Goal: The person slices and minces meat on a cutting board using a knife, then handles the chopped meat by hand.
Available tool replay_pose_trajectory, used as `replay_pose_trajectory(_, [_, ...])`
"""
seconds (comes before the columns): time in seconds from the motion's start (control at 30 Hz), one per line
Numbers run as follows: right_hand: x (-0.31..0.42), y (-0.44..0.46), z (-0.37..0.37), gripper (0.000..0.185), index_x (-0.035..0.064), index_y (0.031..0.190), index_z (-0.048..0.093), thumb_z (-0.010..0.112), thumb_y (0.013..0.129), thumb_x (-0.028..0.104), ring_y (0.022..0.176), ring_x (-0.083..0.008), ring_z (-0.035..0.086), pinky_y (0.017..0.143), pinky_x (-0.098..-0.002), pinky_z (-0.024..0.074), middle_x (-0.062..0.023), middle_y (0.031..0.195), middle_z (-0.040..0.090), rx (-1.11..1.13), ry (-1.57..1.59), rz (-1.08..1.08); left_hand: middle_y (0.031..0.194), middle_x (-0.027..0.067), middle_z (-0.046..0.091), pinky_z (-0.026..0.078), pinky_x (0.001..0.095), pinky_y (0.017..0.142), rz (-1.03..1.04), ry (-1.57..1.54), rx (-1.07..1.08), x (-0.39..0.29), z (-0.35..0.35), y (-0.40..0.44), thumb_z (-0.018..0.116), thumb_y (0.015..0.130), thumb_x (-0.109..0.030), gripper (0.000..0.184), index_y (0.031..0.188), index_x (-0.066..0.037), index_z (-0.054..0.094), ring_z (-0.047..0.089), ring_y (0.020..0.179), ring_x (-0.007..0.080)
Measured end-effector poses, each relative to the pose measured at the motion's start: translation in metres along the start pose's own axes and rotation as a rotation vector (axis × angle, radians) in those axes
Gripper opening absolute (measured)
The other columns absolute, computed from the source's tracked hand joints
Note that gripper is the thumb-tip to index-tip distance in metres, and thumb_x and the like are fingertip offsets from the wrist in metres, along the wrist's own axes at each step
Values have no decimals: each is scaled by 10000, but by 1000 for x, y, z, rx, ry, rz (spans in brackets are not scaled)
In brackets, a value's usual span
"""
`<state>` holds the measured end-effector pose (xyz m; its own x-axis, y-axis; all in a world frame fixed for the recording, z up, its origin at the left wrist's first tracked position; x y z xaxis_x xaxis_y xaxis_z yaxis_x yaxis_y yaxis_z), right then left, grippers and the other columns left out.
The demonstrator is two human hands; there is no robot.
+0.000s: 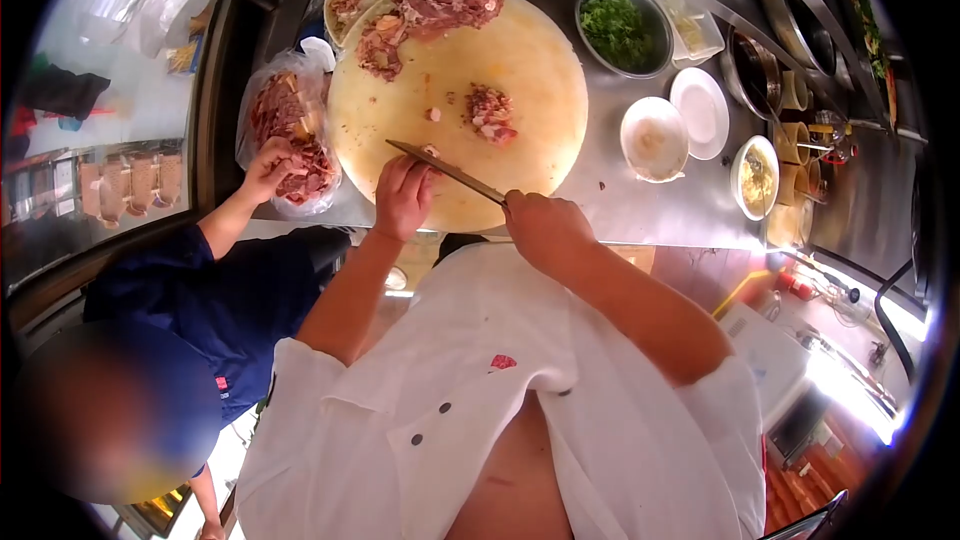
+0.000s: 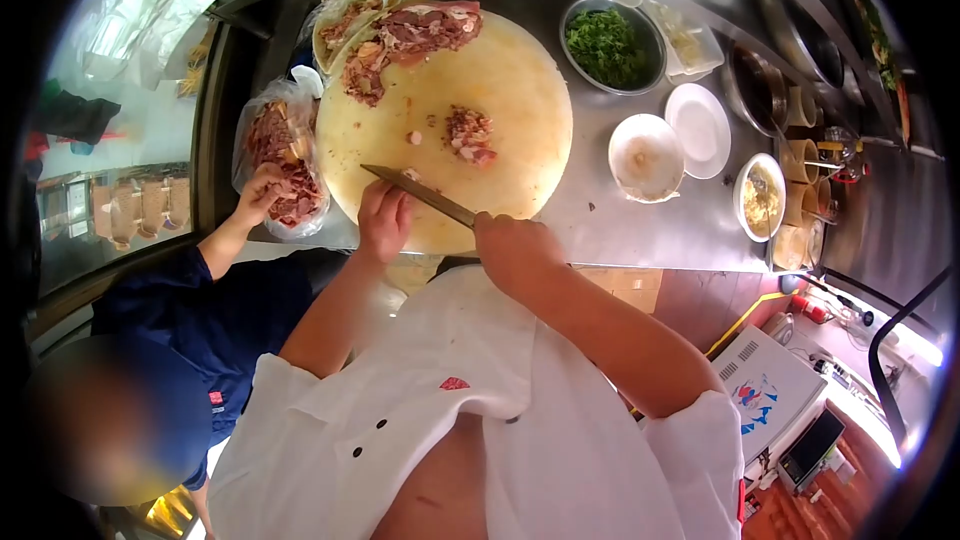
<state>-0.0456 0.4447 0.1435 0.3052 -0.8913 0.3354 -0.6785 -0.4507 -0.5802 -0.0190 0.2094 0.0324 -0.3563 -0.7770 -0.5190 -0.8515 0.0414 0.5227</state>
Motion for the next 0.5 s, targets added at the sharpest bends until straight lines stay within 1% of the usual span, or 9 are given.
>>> replay_pose_trajectory(0.07, [6, 0, -10, 153, 17, 1091, 608, 544, 1014, 133, 853, -373, 751, 742, -490, 599, -181, 934, 737, 55, -16, -20, 1218, 134, 682, 568, 465, 929, 17, 2, 33, 2, 0, 3, 686, 904, -8, 280, 1182, -22, 715, 657, 1086, 390])
replay_pose_trajectory(0.1, [8, -1, -15, 151, 6, 1101, 608, 563, 980, 84, 876, -367, 764, 751, -474, 614, -185, 959, 742, 83, -26, -30, 1218, 137, 682, 568, 467, 927, 25, 3, 49, 3, 0, 3, 687, 907, -12, 281, 1187, -22, 713, 656, 1084, 394])
replay_pose_trajectory(0.2, [9, -2, -22, 159, 0, 1106, 608, 568, 973, 79, 886, -377, 761, 760, -486, 612, -191, 960, 740, 97, 4, -39, 1219, 136, 684, 570, 463, 932, 18, -2, 53, 3, -1, 3, 692, 907, -13, 292, 1198, -29, 711, 656, 1089, 394])
replay_pose_trajectory(0.3, [7, 2, -22, 174, -4, 1116, 608, 582, 962, 73, 897, -377, 760, 767, -490, 610, -193, 961, 739, 110, -23, -68, 1210, 127, 696, 572, 454, 940, -1, -7, 9, 2, 0, 3, 688, 908, -7, 289, 1194, -41, 718, 660, 1092, 386])
replay_pose_trajectory(0.4, [9, 9, -17, 114, 2, 1055, 595, 572, 974, 79, 795, -369, 741, 684, -490, 585, -171, 859, 736, 53, -49, -106, 1200, 117, 709, 575, 447, 944, -31, -31, 26, 1, -1, 6, 687, 911, -3, 286, 1189, -53, 725, 664, 1091, 376])
replay_pose_trajectory(0.5, [16, 20, -16, 137, -7, 1068, 597, 593, 947, 56, 807, -365, 752, 687, -479, 598, -180, 875, 739, 82, -37, -115, 1193, 115, 715, 575, 446, 942, -33, -24, 18, 0, -1, 8, 688, 911, 1, 280, 1182, -57, 730, 666, 1086, 374])
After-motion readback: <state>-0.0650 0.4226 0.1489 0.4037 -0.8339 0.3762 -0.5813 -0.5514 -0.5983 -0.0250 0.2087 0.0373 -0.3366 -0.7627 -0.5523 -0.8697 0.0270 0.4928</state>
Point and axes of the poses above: each hand's wrist, its own y-axis towards the middle knuckle, its own z-axis out of the palm, x = y × z, the point moved 4 cm from there along y, towards the middle knuckle
